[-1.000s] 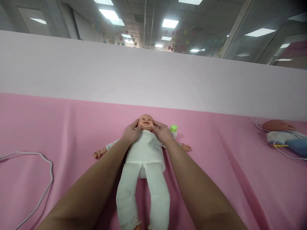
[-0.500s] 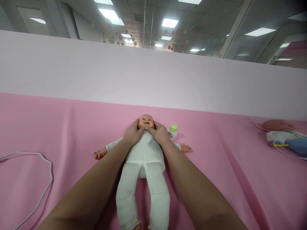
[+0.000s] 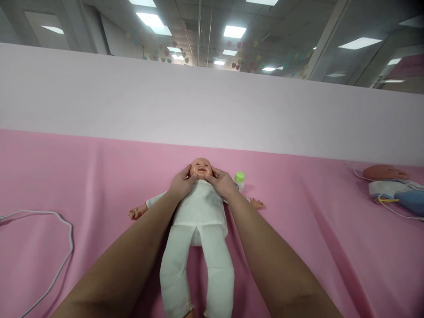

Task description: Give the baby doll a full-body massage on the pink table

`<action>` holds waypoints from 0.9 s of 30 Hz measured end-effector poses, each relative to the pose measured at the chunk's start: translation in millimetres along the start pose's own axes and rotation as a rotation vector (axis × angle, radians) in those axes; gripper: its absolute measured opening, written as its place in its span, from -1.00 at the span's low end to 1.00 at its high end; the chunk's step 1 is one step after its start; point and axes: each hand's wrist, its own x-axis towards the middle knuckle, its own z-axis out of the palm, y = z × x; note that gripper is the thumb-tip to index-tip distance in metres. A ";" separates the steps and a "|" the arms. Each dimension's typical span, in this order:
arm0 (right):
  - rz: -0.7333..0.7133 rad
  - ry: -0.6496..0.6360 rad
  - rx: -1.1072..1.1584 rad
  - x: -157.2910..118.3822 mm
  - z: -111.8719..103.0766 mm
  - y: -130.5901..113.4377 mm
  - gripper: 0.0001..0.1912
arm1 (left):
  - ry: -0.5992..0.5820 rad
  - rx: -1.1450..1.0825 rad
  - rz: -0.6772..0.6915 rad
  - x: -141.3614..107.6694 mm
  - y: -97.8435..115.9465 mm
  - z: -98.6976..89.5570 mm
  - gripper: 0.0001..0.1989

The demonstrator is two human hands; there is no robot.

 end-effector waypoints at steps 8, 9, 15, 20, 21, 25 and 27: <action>0.026 -0.008 0.108 2.0 -1.4 7.1 -0.42 | 0.033 -0.134 -0.023 9.4 -18.0 5.7 -0.41; 0.032 0.011 0.108 2.6 -1.2 8.2 -0.42 | 0.039 -0.145 -0.019 9.6 -18.9 6.0 -0.41; 0.029 0.033 0.072 0.8 2.6 2.0 -0.37 | 0.029 -0.018 0.010 0.8 -4.5 2.0 -0.32; 0.064 0.095 -0.050 -0.8 7.7 -4.3 -0.22 | 0.005 0.160 0.012 -6.3 7.7 1.4 -0.09; 0.062 0.103 -0.064 -0.5 8.2 -3.9 -0.20 | 0.013 0.170 0.011 -6.5 8.2 1.9 -0.10; 0.030 0.103 -0.083 2.0 8.3 2.8 -0.20 | 0.022 0.154 0.000 -5.3 5.3 3.4 -0.16; 0.009 0.084 -0.061 3.0 7.7 6.9 -0.25 | 0.019 0.135 0.010 -4.1 2.6 3.3 -0.20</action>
